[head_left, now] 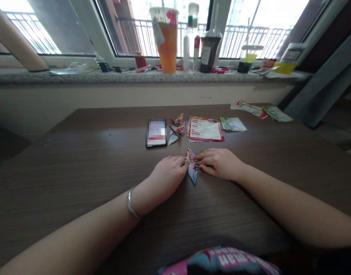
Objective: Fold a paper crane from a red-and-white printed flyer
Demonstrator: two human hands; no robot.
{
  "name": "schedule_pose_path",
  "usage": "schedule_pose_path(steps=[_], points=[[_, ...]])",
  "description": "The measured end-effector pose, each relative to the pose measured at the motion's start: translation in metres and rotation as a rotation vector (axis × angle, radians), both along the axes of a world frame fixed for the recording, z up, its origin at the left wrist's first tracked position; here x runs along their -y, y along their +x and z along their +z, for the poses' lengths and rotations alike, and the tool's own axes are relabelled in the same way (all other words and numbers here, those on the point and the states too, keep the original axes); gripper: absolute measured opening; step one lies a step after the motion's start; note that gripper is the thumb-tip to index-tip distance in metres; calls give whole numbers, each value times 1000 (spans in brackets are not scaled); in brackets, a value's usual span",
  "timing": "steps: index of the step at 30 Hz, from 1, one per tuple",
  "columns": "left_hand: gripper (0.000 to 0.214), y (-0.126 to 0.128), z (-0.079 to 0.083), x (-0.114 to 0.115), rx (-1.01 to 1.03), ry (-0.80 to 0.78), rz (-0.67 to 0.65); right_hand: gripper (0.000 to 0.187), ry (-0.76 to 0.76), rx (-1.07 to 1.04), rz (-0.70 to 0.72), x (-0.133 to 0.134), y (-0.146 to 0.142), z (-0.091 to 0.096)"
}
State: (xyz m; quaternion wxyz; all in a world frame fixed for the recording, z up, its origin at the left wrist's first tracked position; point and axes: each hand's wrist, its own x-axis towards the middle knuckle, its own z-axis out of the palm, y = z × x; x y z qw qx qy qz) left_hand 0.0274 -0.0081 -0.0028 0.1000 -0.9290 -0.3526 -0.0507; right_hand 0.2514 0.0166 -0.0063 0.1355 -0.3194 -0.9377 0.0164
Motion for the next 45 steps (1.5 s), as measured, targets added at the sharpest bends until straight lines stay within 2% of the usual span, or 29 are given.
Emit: schedule_pose_path(steps=[4, 7, 13, 19, 22, 26, 29, 33, 36, 45], points=[[22, -3, -3, -4, 133, -84, 11, 19, -75, -72, 9, -6, 3, -5], [24, -8, -7, -10, 240, -157, 26, 16, -169, -223, 41, -14, 8, -11], [22, -10, -11, -14, 300, -126, 7, 16, -227, -317, 45, -19, 10, -17], [20, -8, -9, -10, 259, -75, -42, 20, -192, -280, -59, -10, 2, -10], [17, -7, -9, -10, 307, -54, -84, 18, -130, -242, -108, -3, -3, -5], [13, -7, -10, -11, 388, -77, -106, 29, -76, -169, -106, 3, -5, -3], [17, -7, -12, -11, 405, -119, -74, 34, -72, -147, -105, 3, -5, -4], [37, -8, -18, -13, 396, -137, 30, 34, -86, -135, -95, 1, -3, -7], [42, -9, -20, -14, 352, -156, 83, 34, -93, -129, -71, 1, -3, -8], [48, -10, -20, -14, 416, -215, 98, 39, -116, -141, -90, 6, -6, -8]])
